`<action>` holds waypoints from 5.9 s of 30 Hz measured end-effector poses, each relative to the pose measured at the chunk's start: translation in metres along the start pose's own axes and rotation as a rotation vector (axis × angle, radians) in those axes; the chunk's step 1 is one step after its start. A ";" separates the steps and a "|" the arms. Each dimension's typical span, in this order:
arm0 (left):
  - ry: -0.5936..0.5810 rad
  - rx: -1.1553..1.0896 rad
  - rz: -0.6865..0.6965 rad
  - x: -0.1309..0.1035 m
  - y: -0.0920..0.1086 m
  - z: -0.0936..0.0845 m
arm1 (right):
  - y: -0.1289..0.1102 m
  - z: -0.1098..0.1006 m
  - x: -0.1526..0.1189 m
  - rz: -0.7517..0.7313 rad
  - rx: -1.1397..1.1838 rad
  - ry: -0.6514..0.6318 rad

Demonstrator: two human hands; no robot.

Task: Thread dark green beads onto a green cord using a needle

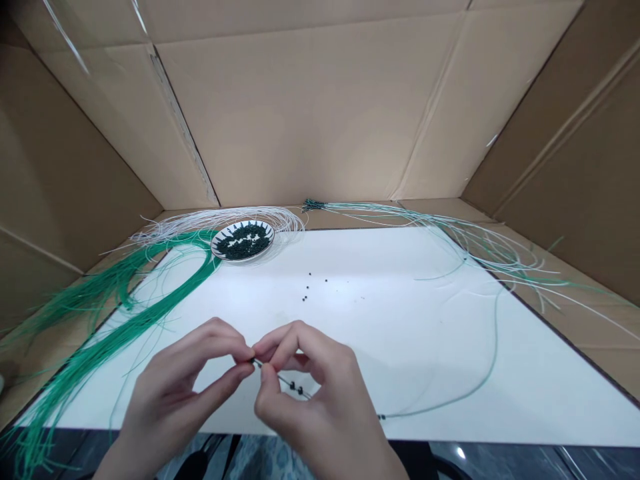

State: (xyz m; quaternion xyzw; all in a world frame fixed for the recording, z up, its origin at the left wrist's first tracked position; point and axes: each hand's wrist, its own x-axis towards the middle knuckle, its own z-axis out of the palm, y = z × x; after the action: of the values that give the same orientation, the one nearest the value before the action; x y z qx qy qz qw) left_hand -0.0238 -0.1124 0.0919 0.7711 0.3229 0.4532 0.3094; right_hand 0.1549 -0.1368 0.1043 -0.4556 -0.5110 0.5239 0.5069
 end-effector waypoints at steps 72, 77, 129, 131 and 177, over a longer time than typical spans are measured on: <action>-0.006 -0.407 -0.480 0.009 -0.013 0.037 | 0.046 -0.028 -0.004 -0.029 0.252 0.079; 0.008 -0.427 -0.479 0.010 -0.009 0.043 | 0.044 -0.031 -0.005 -0.037 0.240 0.062; 0.333 -0.683 -0.585 0.005 0.000 0.053 | 0.018 -0.015 -0.009 0.005 0.077 0.139; 0.356 -0.662 -0.574 0.007 0.005 0.053 | 0.017 -0.015 -0.009 0.008 0.063 0.135; -0.106 0.169 0.198 0.023 -0.021 0.026 | 0.047 -0.033 0.012 0.045 0.151 -0.018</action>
State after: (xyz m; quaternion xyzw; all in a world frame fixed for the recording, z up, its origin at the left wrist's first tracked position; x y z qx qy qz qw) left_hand 0.0035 -0.0869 0.0766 0.8453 0.2655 0.4115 0.2137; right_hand 0.1839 -0.1206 0.0561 -0.4227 -0.4640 0.5764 0.5233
